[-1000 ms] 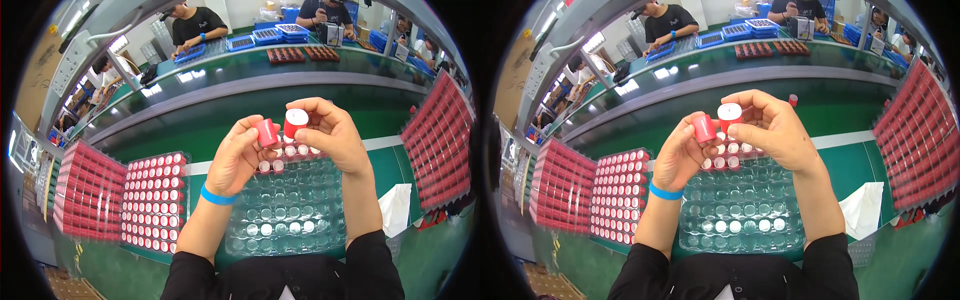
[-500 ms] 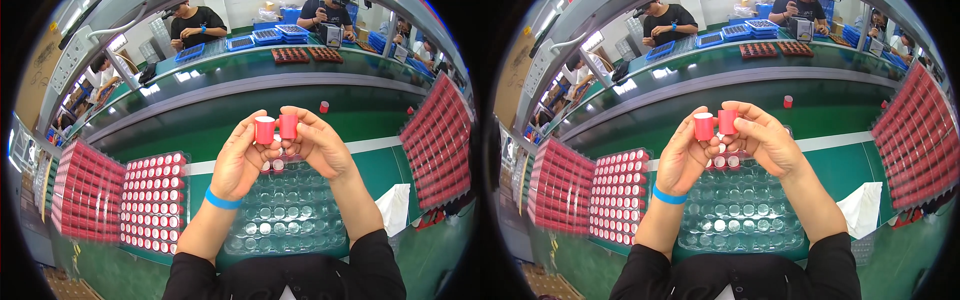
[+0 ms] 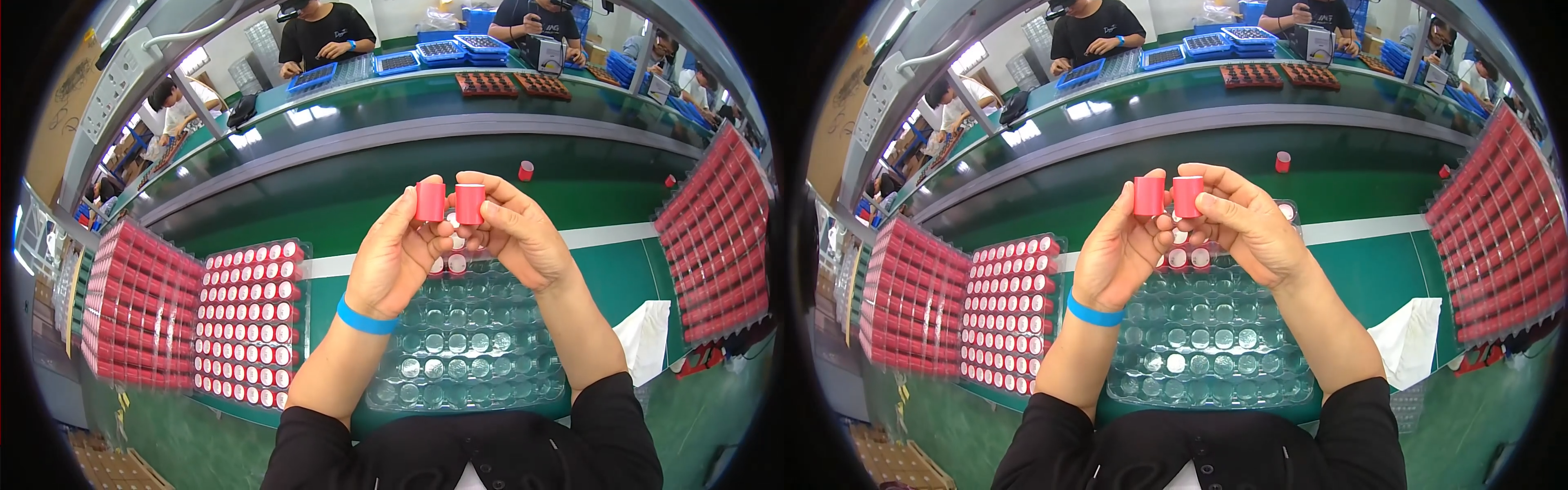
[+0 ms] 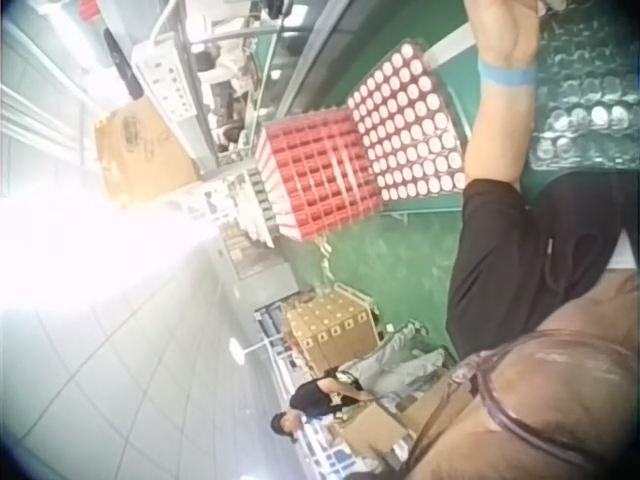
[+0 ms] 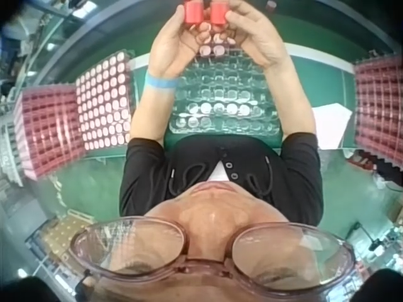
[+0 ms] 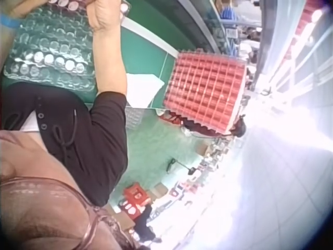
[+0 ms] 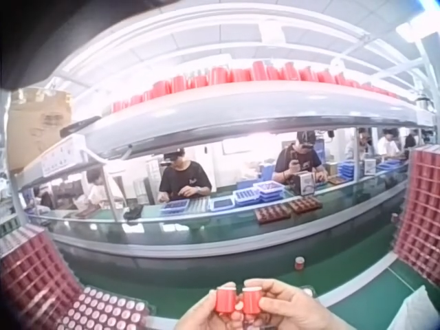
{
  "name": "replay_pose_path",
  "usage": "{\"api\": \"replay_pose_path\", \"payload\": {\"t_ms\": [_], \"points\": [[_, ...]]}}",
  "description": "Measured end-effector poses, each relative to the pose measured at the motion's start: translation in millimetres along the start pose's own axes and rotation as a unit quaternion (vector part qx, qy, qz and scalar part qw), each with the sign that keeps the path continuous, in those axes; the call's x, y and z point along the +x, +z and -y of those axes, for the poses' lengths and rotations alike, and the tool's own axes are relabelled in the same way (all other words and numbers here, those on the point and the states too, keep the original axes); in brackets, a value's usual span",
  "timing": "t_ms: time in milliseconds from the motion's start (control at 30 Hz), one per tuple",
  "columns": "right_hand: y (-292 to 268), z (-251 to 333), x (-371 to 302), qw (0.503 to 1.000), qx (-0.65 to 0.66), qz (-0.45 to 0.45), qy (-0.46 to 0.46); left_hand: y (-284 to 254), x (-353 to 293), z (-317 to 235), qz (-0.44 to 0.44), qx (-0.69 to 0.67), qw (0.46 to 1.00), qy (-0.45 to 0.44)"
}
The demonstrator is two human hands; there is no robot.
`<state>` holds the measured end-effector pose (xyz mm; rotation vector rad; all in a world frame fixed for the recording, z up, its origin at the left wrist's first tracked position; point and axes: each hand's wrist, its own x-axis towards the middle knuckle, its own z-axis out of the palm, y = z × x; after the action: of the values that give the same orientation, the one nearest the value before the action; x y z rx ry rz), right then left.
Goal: The person assembles small cylindrical electronic components by hand, then places them into organized plastic trays.
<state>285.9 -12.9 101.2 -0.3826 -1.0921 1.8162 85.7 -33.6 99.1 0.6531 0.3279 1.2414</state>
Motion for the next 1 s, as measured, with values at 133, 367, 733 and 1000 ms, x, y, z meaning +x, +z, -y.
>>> {"api": "replay_pose_path", "payload": {"t_ms": [133, 367, 733, 1000], "points": [[2.7, 3.9, -1.2, 1.0, -0.006, -0.003, 0.002, -0.2, 1.3, -1.6, -0.001, -0.012, 1.0, -0.014], [9.1, 15.1, -5.6, 0.995, -0.092, -0.039, -0.007, -4.0, 3.1, 2.5, -0.002, 0.042, 0.999, 0.002], [-30.2, 15.4, -9.9, 0.63, -0.775, 0.033, 0.002, -30.3, 12.9, 49.6, 0.034, 0.699, 0.709, 0.085], [-36.8, 12.2, -9.0, 0.635, -0.769, 0.074, 0.017, -25.5, 12.3, 50.1, 0.058, 0.772, 0.624, 0.109]]}}
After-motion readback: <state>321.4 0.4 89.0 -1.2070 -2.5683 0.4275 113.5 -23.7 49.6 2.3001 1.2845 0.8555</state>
